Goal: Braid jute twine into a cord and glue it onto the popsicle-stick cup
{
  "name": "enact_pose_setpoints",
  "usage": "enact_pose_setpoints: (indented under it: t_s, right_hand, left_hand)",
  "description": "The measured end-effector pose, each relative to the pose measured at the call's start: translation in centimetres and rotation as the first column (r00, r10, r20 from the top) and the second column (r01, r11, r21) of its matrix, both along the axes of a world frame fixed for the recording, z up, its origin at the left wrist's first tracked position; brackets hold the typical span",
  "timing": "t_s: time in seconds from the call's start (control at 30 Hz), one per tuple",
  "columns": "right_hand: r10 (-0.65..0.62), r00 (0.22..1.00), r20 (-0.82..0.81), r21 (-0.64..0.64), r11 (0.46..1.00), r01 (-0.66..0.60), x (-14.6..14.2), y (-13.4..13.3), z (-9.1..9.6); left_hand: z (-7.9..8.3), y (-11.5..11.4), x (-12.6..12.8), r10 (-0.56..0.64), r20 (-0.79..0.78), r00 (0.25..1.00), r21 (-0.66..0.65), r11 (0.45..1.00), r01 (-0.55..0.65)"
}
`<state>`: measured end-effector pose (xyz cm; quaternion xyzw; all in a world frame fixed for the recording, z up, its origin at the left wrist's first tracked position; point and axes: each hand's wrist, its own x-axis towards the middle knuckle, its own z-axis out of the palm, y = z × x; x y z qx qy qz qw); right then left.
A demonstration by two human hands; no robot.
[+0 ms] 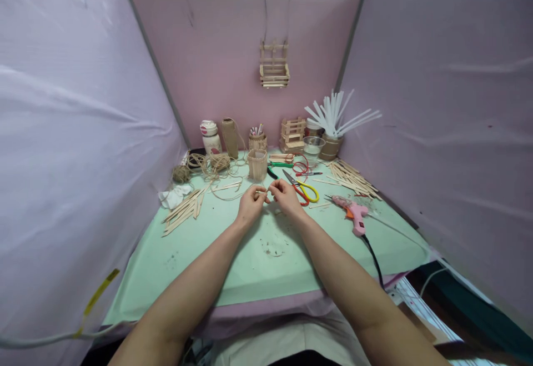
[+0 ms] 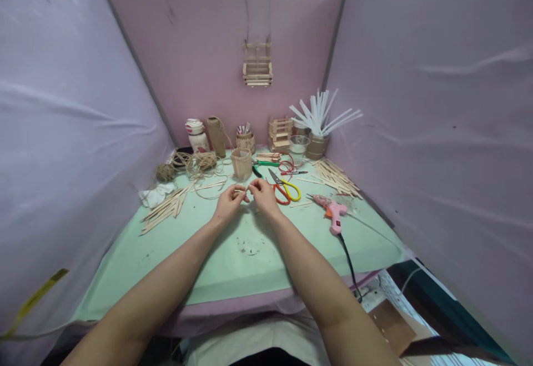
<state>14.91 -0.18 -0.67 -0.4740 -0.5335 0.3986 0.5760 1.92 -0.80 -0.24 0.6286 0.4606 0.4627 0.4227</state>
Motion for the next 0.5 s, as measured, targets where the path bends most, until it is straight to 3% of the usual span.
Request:
enact_pose_setpoints:
  t_s: [0.27, 0.5]
  right_hand:
    - [-0.107, 0.984, 0.144, 0.116, 0.989, 0.091, -0.07, -0.70, 0.59]
    - [-0.016, 0.989, 0.144, 0.070, 0.998, 0.006, 0.07, -0.35, 0.28]
  left_hand:
    - [0.70, -0.36, 0.21, -0.031, -0.020, 0.999, 0.031, 0.999, 0.032]
    - [0.29, -0.12, -0.37, -0.051, -0.026, 0.998, 0.025, 0.998, 0.052]
